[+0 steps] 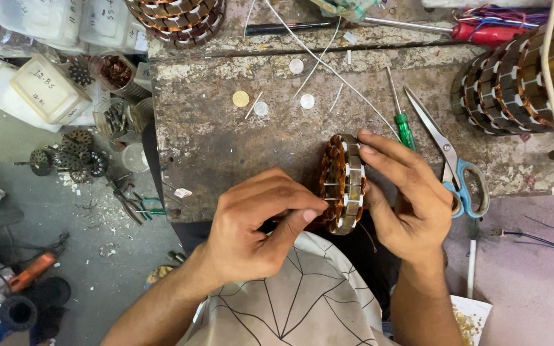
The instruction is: The person inserts white insulation strips into the slots of a motor stator by hand. They use scissors to cut the strips and a screwdriver to push and seat the materials into the stator slots.
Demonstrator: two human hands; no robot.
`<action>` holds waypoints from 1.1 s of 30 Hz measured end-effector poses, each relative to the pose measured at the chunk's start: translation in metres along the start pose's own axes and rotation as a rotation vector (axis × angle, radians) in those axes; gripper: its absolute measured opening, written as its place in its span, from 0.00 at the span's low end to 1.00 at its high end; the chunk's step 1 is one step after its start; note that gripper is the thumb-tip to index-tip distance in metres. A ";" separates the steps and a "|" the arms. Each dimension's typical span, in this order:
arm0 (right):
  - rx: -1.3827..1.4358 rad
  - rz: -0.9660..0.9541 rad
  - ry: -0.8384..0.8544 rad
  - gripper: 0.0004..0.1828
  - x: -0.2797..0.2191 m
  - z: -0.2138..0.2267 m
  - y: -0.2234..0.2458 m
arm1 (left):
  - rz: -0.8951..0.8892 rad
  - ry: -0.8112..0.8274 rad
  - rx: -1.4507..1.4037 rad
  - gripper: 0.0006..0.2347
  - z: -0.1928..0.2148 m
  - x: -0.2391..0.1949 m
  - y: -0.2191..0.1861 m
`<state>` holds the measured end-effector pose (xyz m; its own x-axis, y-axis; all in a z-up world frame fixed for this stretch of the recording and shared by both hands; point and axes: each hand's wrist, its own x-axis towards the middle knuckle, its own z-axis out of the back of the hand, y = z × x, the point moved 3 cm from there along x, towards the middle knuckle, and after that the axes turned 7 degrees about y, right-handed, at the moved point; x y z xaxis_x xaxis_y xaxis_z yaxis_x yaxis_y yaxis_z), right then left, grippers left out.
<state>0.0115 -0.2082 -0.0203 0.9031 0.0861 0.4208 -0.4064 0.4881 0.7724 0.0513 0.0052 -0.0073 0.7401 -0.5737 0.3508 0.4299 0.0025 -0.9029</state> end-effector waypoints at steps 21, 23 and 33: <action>1.099 -0.483 -0.206 0.22 -0.041 -0.004 -0.016 | -0.159 0.057 0.286 0.30 -0.020 0.016 -0.009; 1.439 -0.471 -0.186 0.22 -0.035 -0.002 -0.019 | -0.138 0.161 0.314 0.35 -0.027 0.017 -0.004; 0.848 0.078 -0.405 0.12 -0.026 0.160 -0.002 | -0.120 0.134 0.176 0.34 -0.035 0.021 0.033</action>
<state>-0.0331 -0.3500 0.0433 0.8167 -0.2944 0.4962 -0.5732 -0.3152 0.7564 0.0624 -0.0357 -0.0382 0.6084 -0.6820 0.4059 0.6024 0.0639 -0.7956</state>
